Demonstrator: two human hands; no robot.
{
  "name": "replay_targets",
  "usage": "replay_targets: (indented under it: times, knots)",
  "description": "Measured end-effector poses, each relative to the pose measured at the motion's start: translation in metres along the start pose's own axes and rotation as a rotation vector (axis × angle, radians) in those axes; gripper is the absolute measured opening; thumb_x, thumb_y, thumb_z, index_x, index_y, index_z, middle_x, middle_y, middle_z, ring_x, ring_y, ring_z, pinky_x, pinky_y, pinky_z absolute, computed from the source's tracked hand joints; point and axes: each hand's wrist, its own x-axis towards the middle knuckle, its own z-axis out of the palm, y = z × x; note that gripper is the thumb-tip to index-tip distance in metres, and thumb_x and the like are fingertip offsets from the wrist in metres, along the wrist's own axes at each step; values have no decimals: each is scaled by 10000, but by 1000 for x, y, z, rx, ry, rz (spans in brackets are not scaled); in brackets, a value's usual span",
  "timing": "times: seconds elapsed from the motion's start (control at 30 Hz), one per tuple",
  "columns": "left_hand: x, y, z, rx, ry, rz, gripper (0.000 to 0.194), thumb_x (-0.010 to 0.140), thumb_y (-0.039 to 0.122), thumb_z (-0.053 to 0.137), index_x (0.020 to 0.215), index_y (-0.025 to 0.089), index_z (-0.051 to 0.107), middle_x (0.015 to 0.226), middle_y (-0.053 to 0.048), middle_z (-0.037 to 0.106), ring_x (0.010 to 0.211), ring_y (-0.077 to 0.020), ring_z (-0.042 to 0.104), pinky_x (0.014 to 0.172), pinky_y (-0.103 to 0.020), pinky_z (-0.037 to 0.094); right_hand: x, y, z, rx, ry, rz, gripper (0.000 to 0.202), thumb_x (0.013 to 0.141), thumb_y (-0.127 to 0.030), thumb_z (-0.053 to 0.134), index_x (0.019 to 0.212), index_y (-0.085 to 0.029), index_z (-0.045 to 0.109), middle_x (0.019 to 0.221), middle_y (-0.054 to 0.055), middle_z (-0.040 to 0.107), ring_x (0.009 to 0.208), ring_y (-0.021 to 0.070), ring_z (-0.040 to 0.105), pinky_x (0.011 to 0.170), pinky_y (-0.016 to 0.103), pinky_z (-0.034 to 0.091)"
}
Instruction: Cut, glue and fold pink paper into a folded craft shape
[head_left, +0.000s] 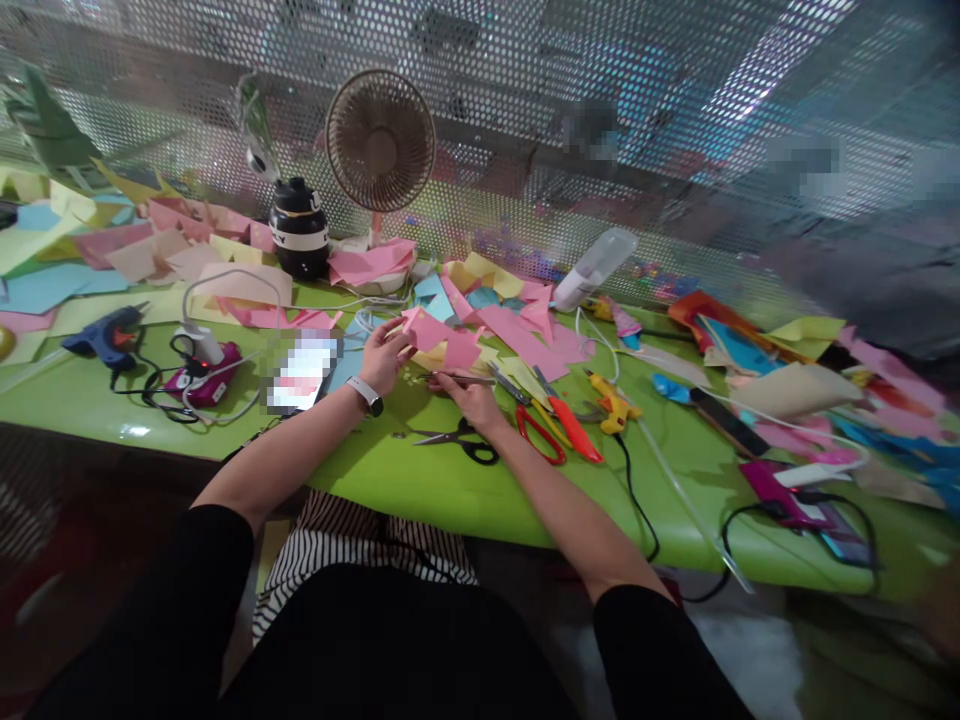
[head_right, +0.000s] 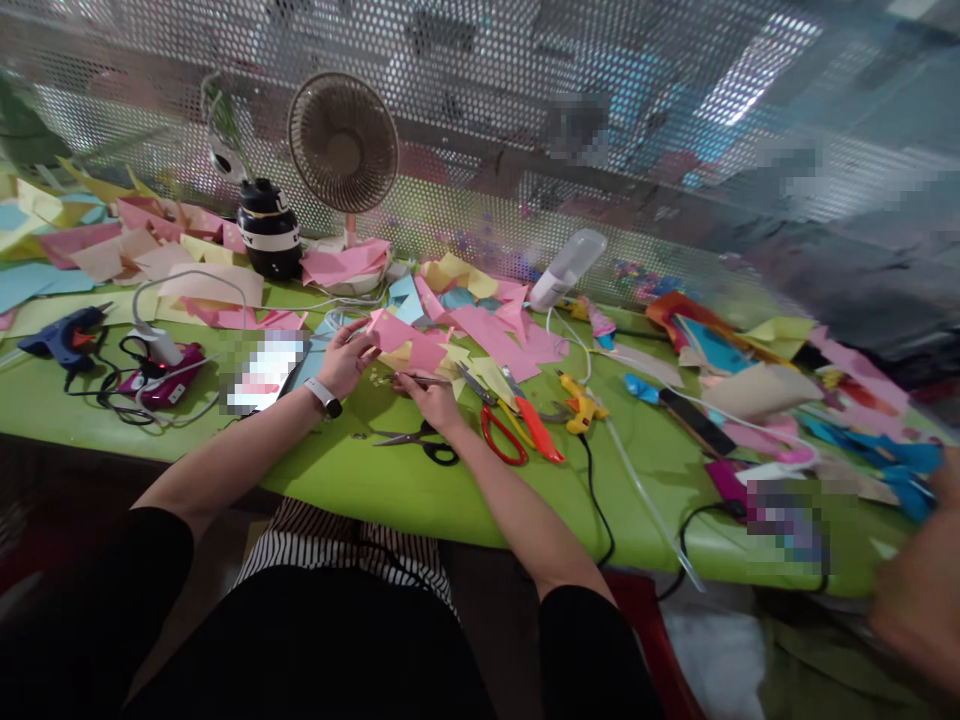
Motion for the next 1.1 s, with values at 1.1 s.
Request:
replay_targets:
  times: [1.1]
  knots:
    - [1, -3, -1, 40, -14, 11, 340, 635, 121, 777, 936, 193, 638, 752, 24, 654, 766, -115, 648, 835, -301, 504, -6, -6, 1, 28, -3, -25, 408, 752, -578, 723, 948, -223, 761, 915, 59, 779, 844, 258, 751, 832, 425, 630]
